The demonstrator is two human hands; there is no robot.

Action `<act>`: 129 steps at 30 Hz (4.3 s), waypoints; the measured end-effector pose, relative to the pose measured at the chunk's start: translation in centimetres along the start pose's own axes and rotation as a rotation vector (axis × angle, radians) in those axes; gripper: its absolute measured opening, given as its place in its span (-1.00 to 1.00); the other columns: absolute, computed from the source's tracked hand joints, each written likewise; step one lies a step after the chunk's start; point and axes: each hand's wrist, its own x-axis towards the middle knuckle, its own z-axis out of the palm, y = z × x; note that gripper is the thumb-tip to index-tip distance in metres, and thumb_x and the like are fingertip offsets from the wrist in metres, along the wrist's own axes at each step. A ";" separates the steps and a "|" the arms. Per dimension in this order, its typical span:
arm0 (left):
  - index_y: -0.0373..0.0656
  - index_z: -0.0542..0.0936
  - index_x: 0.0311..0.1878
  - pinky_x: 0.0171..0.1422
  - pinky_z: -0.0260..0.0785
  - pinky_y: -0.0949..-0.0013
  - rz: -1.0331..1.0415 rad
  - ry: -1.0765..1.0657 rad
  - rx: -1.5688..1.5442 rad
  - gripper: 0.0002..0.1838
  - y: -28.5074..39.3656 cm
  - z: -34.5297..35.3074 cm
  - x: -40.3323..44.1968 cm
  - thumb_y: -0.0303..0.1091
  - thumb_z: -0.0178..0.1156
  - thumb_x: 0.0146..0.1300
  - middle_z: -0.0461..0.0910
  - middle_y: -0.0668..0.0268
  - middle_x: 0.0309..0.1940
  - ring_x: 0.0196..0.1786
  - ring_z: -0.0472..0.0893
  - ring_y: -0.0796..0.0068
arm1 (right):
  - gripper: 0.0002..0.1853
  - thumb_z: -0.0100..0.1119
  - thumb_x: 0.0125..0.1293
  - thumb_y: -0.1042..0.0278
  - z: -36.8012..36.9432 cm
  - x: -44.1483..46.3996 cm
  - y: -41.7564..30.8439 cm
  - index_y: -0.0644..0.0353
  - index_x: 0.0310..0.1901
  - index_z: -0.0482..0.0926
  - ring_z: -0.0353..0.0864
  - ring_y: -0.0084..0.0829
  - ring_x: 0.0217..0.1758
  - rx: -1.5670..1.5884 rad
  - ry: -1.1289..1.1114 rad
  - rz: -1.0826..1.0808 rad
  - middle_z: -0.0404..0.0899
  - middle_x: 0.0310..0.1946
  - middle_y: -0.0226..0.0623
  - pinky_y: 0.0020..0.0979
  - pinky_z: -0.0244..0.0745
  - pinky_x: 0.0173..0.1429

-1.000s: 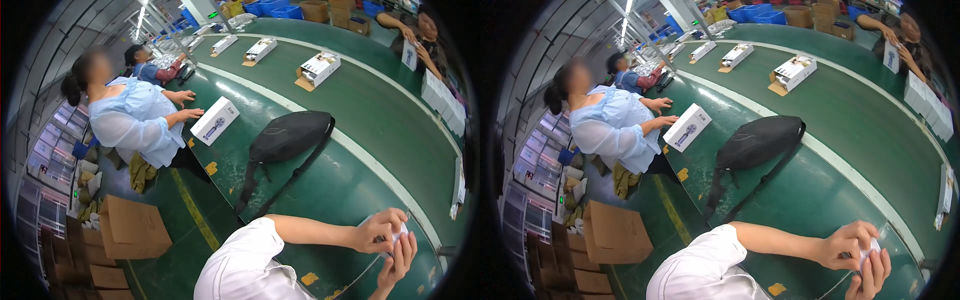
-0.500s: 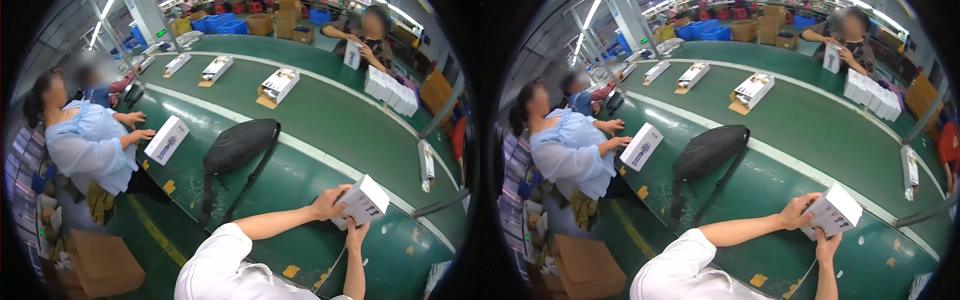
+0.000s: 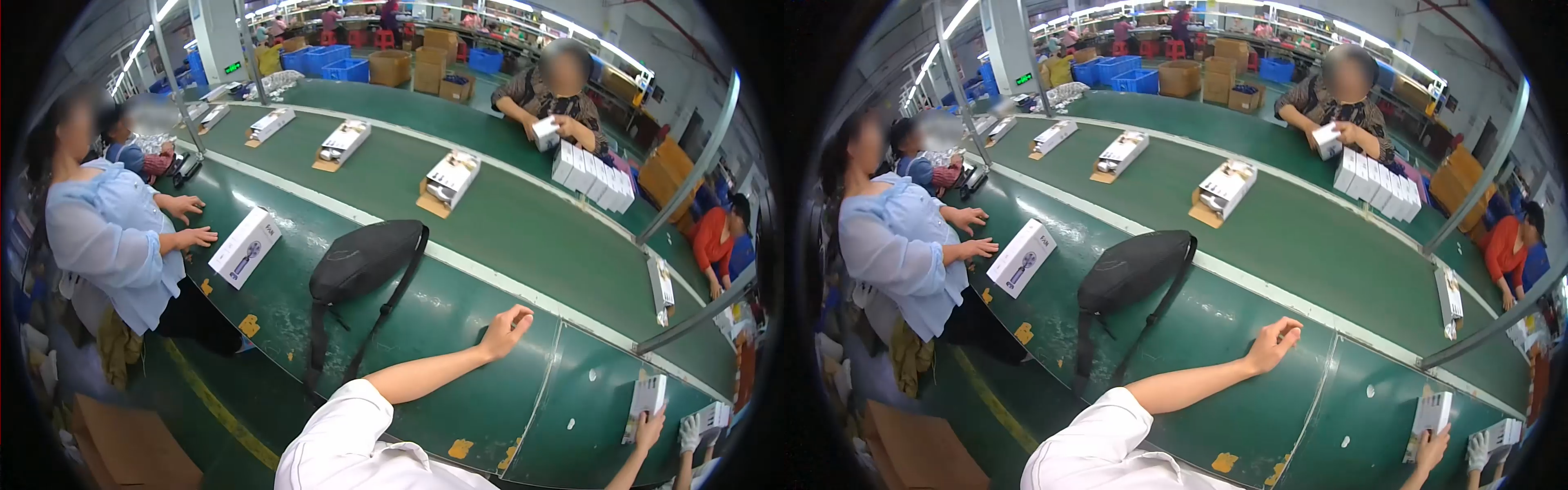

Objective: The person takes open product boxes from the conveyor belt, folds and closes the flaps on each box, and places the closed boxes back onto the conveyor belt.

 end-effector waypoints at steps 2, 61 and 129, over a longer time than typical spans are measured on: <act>-0.24 0.60 0.03 -0.10 0.52 0.29 0.015 0.010 0.010 -0.66 0.7 0.2 -0.1 -0.12 0.14 0.51 0.71 0.20 -0.24 -0.22 0.68 0.35 | -0.10 0.35 0.21 0.21 -0.6 0.8 1.5 0.20 0.55 0.15 0.46 0.15 0.25 -0.086 -0.050 0.071 0.43 0.21 0.07 -0.01 0.42 0.27; -0.16 0.60 -0.23 0.17 0.43 0.09 0.676 -0.429 1.548 -0.82 28.9 -15.5 13.9 -0.54 0.21 0.05 0.65 0.17 -0.30 -0.10 0.65 0.12 | -0.40 0.38 0.17 0.29 0.2 -7.4 -41.4 0.33 0.24 0.49 0.46 0.00 0.32 0.944 -0.046 -0.561 0.51 0.20 -0.01 -0.11 0.30 0.44; -0.22 0.15 0.51 0.44 0.28 0.12 0.076 0.058 -0.013 -0.35 10.7 1.5 -1.5 0.03 -0.04 0.59 0.29 0.08 0.44 0.40 0.41 0.20 | -0.08 0.45 0.23 0.17 -8.5 -13.4 -34.3 0.36 0.51 0.17 0.52 0.04 0.18 0.915 -0.115 -0.332 0.44 0.14 0.06 -0.14 0.47 0.25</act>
